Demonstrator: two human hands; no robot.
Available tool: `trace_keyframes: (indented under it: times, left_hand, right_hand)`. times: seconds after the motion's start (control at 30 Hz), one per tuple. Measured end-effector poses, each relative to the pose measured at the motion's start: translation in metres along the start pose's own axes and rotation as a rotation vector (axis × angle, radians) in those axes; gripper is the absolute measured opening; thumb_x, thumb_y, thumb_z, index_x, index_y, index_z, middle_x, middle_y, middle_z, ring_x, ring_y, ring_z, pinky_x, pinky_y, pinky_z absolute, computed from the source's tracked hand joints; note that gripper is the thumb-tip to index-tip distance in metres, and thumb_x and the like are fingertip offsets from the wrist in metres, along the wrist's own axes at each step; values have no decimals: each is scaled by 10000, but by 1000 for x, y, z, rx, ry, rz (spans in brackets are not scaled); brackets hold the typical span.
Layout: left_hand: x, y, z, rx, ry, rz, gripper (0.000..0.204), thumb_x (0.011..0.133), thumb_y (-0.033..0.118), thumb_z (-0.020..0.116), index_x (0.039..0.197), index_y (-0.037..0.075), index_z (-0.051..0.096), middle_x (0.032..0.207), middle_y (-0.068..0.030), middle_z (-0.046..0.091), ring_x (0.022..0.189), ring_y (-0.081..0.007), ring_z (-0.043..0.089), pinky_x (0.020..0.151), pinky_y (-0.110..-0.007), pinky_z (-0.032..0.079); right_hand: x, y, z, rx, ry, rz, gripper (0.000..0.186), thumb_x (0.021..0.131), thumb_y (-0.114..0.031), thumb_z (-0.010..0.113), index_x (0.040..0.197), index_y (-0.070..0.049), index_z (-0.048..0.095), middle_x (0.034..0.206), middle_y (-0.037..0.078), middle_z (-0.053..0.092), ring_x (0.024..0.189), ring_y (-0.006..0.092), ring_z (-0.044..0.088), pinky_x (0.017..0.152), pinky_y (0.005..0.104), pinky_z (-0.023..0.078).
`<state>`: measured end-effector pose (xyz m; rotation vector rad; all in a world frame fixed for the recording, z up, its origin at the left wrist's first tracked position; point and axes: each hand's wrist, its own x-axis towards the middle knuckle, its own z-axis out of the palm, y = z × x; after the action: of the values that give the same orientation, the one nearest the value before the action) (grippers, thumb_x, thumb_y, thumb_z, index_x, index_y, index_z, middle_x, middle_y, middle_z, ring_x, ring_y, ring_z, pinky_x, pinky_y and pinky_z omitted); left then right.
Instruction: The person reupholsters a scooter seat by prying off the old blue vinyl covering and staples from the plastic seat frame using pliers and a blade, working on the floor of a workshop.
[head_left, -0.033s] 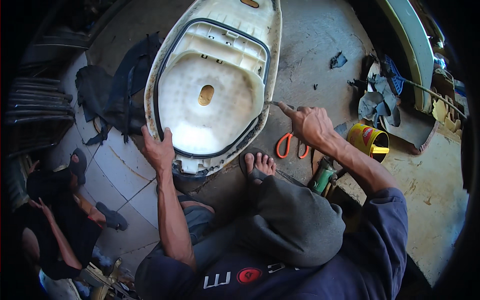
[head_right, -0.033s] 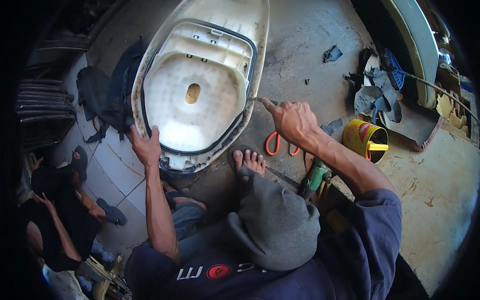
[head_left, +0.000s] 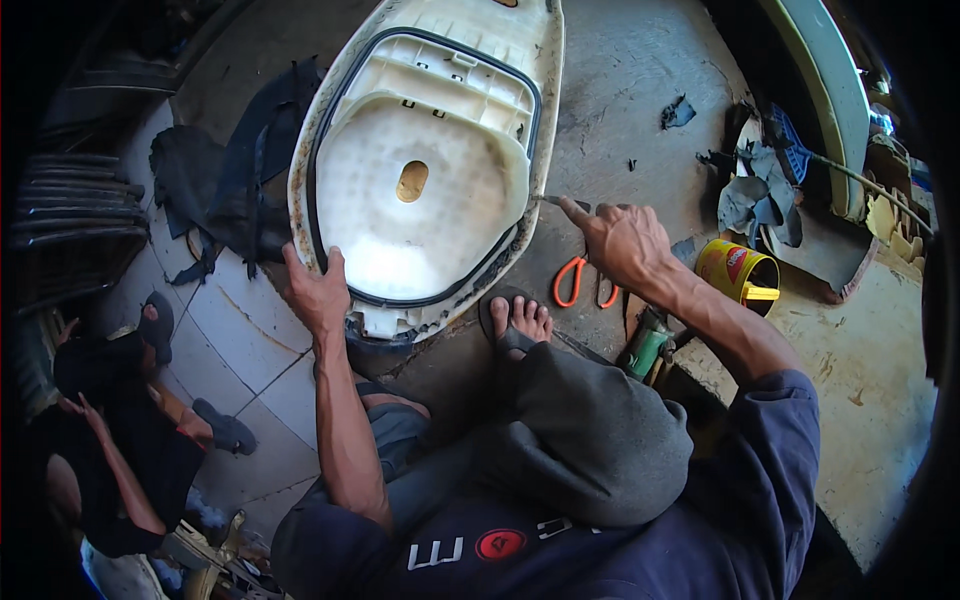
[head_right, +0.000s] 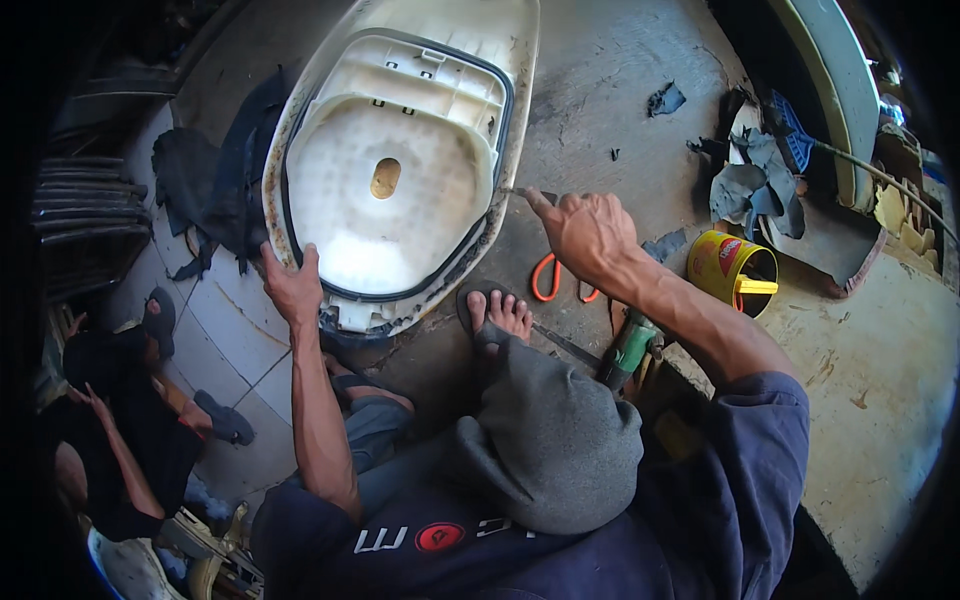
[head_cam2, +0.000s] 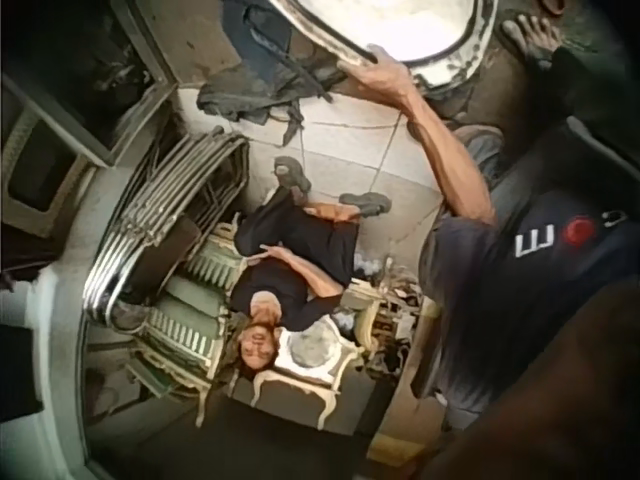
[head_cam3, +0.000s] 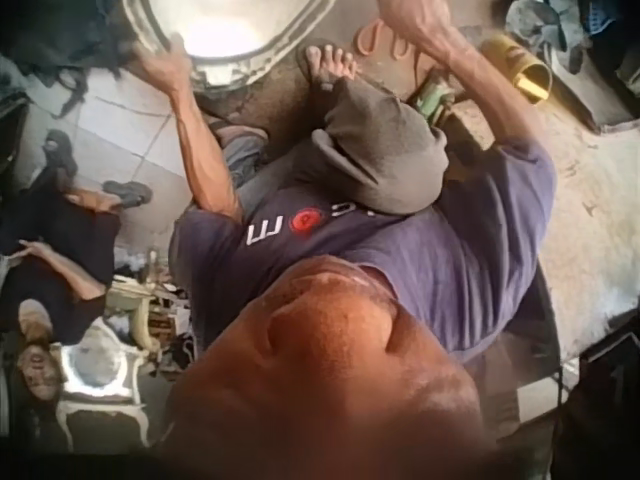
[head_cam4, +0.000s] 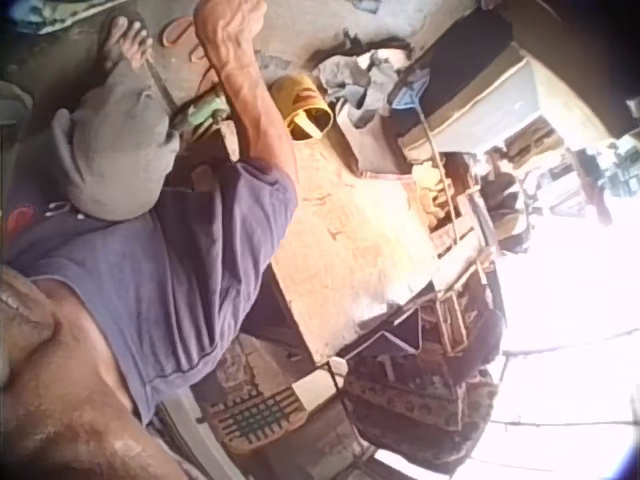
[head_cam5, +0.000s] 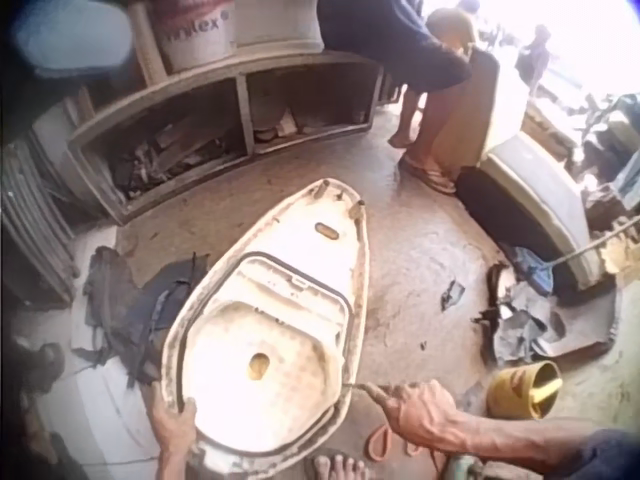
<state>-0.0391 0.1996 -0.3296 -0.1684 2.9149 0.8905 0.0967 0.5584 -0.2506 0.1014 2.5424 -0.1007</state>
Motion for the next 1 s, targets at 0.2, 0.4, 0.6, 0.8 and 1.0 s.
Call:
trace_keyframes:
  times: [0.2, 0.4, 0.6, 0.8, 1.0]
  left_hand:
    - [-5, -14, -1, 32, 64, 84, 658, 814, 265, 793, 1322, -52, 520, 1134, -287, 671, 1032, -450, 662, 882, -462, 522]
    - [-6, -12, -2, 50, 118, 140, 557, 835, 263, 763, 1272, -8, 548, 991, -261, 724, 903, -437, 716, 767, -482, 558]
    - [-5, -12, 2, 117, 147, 199, 566, 847, 252, 753, 1296, -6, 527, 1060, -269, 708, 953, -447, 701, 799, -482, 558]
    - [-7, -13, -3, 18, 98, 141, 521, 842, 225, 754, 1260, -5, 544, 1059, -278, 704, 952, -443, 702, 793, -474, 558]
    - [-6, -21, -2, 38, 109, 213, 515, 842, 216, 755, 1249, -15, 541, 1029, -292, 703, 934, -458, 700, 796, -478, 557]
  right_hand:
    - [-10, -26, 1, -269, -42, -36, 529, 971, -122, 499, 1499, -95, 473, 966, 190, 699, 867, 320, 707, 711, 412, 569]
    - [7, -5, 15, 564, -219, 154, 630, 872, -97, 504, 1486, -237, 519, 924, 271, 712, 861, 370, 732, 741, 479, 581]
    - [-16, -20, 8, 78, -93, 60, 582, 933, -85, 484, 1510, -168, 477, 916, 232, 710, 792, 363, 729, 678, 464, 577]
    - [-16, -32, 26, -321, 90, -26, 579, 939, -122, 526, 1514, -164, 468, 917, 217, 706, 830, 333, 727, 700, 456, 581]
    - [-13, -9, 27, 274, -88, 134, 635, 897, -80, 473, 1510, -247, 482, 802, 224, 702, 690, 366, 709, 679, 477, 582]
